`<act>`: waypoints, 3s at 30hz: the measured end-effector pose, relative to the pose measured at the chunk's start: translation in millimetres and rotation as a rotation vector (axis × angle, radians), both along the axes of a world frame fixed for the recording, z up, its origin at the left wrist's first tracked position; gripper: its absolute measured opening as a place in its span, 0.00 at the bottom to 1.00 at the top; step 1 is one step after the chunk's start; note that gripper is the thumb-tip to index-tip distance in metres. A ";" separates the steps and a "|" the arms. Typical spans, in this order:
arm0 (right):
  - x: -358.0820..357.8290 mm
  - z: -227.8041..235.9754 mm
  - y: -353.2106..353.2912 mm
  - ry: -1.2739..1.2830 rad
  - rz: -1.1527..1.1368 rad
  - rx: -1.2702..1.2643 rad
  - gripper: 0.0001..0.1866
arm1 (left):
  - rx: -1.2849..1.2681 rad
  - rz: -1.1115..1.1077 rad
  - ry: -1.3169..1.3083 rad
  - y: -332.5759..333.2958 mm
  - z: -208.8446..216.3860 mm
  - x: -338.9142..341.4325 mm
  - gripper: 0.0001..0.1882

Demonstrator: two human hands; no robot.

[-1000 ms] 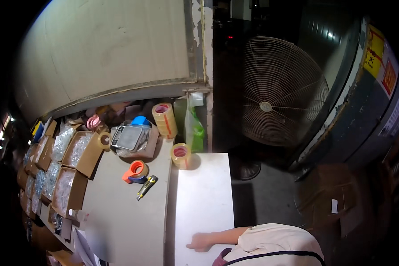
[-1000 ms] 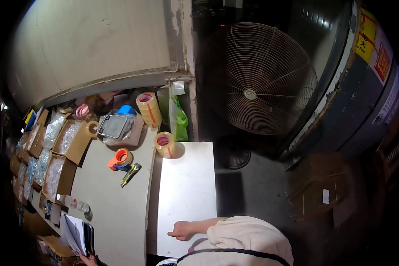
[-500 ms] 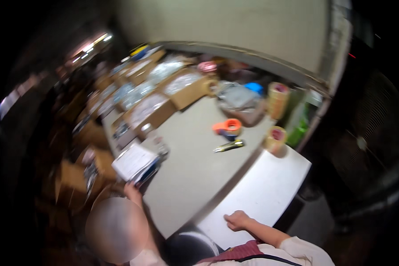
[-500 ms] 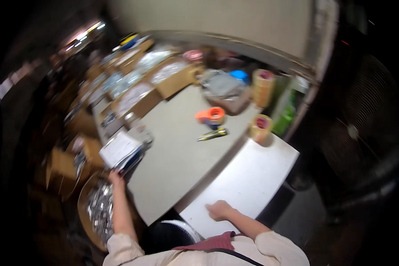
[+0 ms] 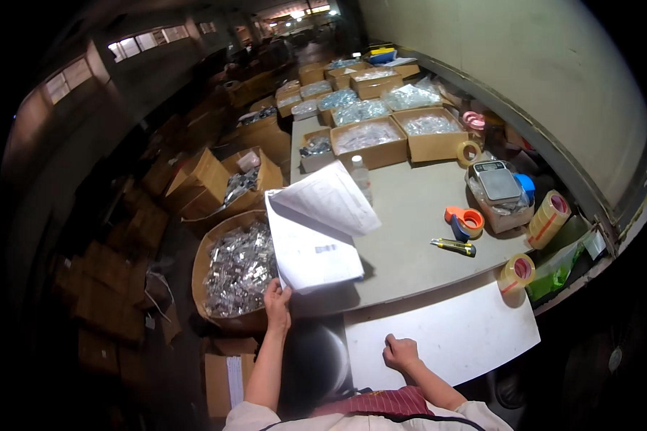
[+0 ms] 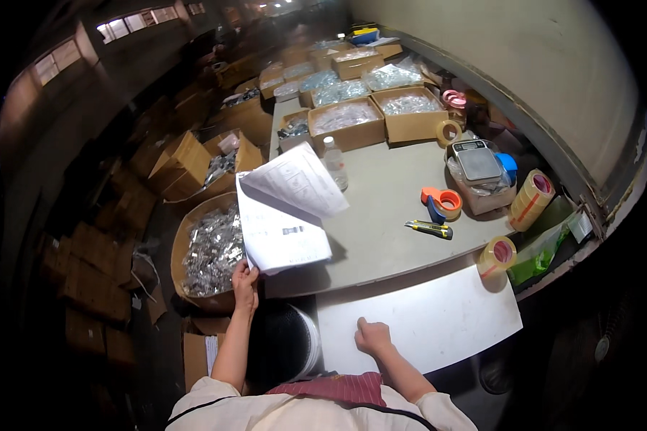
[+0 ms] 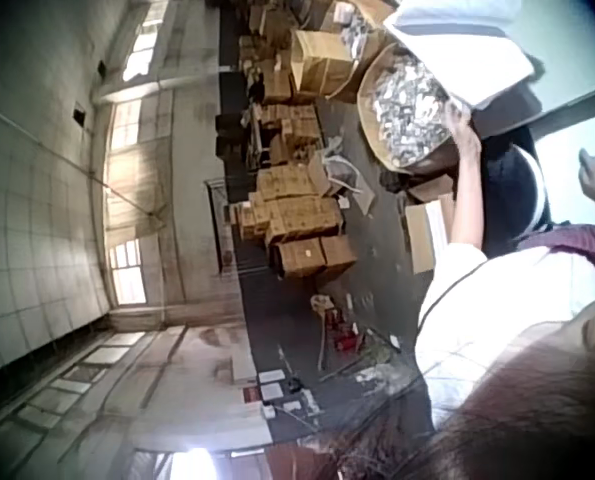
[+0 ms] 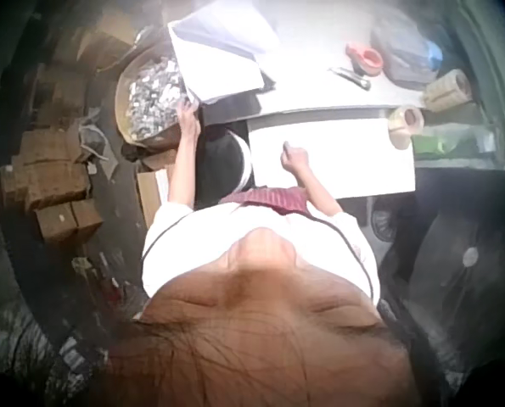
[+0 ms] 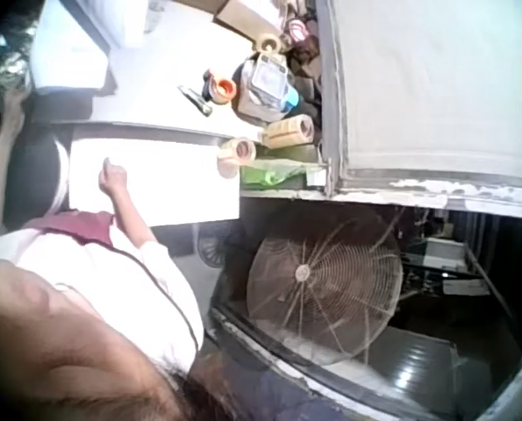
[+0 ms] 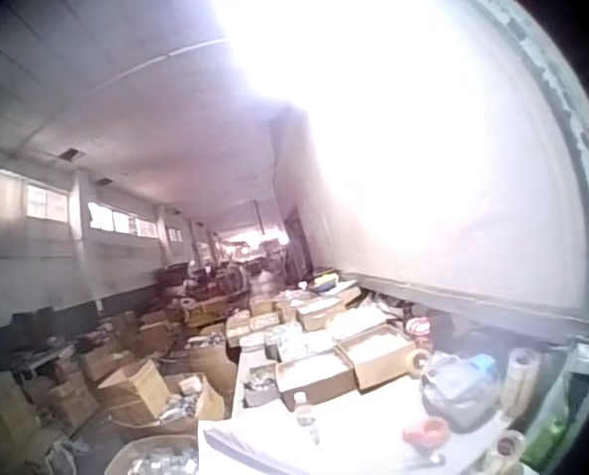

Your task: The person walks through a warehouse area, collects a long metal bar and black rods from a container, and then stands at a table to count small silver metal brackets while checking a list on a clipboard.

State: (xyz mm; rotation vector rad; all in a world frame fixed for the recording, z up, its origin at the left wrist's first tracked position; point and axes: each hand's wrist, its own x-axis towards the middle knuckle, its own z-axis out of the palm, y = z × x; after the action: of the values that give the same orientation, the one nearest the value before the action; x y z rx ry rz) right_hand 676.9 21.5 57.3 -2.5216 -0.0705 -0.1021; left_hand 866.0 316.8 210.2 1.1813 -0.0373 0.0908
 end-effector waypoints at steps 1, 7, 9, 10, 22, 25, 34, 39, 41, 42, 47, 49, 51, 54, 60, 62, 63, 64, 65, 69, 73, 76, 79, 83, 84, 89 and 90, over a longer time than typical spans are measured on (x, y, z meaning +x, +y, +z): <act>-0.2 -1.2 -2.3 -0.004 -0.013 0.002 0.08 | -0.028 -0.022 0.024 -2.4 4.8 -21.8 0.12; 30.9 -19.5 -26.8 0.373 -0.156 1.164 0.17 | -0.106 -0.159 0.090 -1.5 13.2 -131.9 0.13; 58.5 16.3 -39.9 0.555 -0.208 1.797 0.27 | -0.065 -0.113 0.098 -9.0 14.4 -163.9 0.11; 64.6 38.6 -47.3 0.555 -0.040 1.824 0.33 | -0.088 -0.046 0.118 -7.9 2.9 -180.0 0.10; 64.1 124.0 -42.6 0.729 0.080 1.492 0.27 | 0.123 0.129 0.155 -38.6 -15.1 -295.0 0.20; 53.8 134.5 -4.1 0.899 0.085 1.866 0.27 | 0.159 0.251 0.188 -24.9 -14.8 -342.0 0.19; -48.2 171.6 214.9 0.928 0.444 1.314 0.30 | 0.012 0.542 0.386 75.4 -12.4 -525.8 0.29; -144.5 181.8 358.4 1.042 0.655 1.261 0.29 | -0.173 0.482 0.252 161.0 -16.3 -647.8 0.39; -181.2 179.7 420.3 1.107 0.724 1.237 0.28 | -0.328 0.624 0.271 200.3 -20.0 -692.4 0.36; -198.8 177.1 448.7 1.137 0.754 1.229 0.28 | -0.344 0.657 0.184 221.5 -10.9 -705.0 0.36; -258.7 212.7 563.9 1.377 0.988 1.012 0.24 | -0.393 0.942 0.240 322.9 -7.0 -755.0 0.27; -271.3 202.7 606.3 1.494 0.890 0.941 0.23 | -0.413 0.954 0.244 363.9 -20.2 -758.2 0.25; -272.6 177.7 648.9 1.482 0.892 0.915 0.23 | -0.420 1.015 0.537 409.4 -40.7 -754.2 0.30; -269.7 141.3 719.4 1.407 0.996 0.795 0.24 | -0.392 1.087 0.572 470.9 -71.8 -741.4 0.30; -237.5 88.9 873.7 0.868 1.336 0.242 0.20 | -0.221 1.214 0.616 620.3 -73.1 -706.5 0.18; -227.2 94.9 914.9 0.735 1.389 0.202 0.22 | -0.176 1.223 0.636 668.5 -73.9 -705.0 0.18; -215.3 95.5 937.3 0.588 1.485 0.125 0.24 | -0.109 1.188 0.645 692.1 -65.4 -693.4 0.20; -205.4 84.0 956.1 0.536 1.519 0.191 0.25 | -0.046 1.150 0.652 716.1 -56.0 -682.0 0.21; -197.1 86.0 973.2 0.527 1.498 0.190 0.25 | -0.043 1.128 0.645 739.2 -41.9 -664.7 0.21; -156.6 106.4 1057.1 0.071 1.677 -0.457 0.31 | -0.316 1.243 0.652 834.2 -12.7 -597.0 0.21; -109.4 38.3 1130.5 0.552 1.507 -0.447 0.30 | -0.499 1.208 0.651 947.0 -86.1 -566.9 0.21; -57.9 104.5 1183.9 1.000 1.253 -0.105 0.30 | -0.501 1.074 0.599 1032.8 -94.1 -516.5 0.21; 12.1 146.1 1257.1 0.938 1.496 -0.145 0.25 | -0.425 1.011 0.676 1136.2 -91.5 -445.5 0.20; 93.4 94.5 1303.6 0.601 1.329 -0.289 0.25 | -0.429 0.604 0.512 1226.4 -29.7 -292.6 0.23; 114.8 98.4 1316.3 0.607 1.275 -0.275 0.25 | -0.419 0.550 0.522 1252.2 -30.5 -259.6 0.23; 255.3 135.6 1369.5 0.519 1.361 0.111 0.18 | -0.011 0.433 0.711 1331.1 -50.6 -67.5 0.24; 281.9 131.5 1372.8 0.486 1.338 0.122 0.18 | 0.036 0.544 0.740 1331.6 -61.3 -25.8 0.23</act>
State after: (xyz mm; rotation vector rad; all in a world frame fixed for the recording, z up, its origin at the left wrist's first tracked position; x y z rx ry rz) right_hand 958.8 1394.2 188.8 -1.8315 -1.4094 0.9708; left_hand 840.2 1648.4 148.9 1.1751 0.9379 0.1258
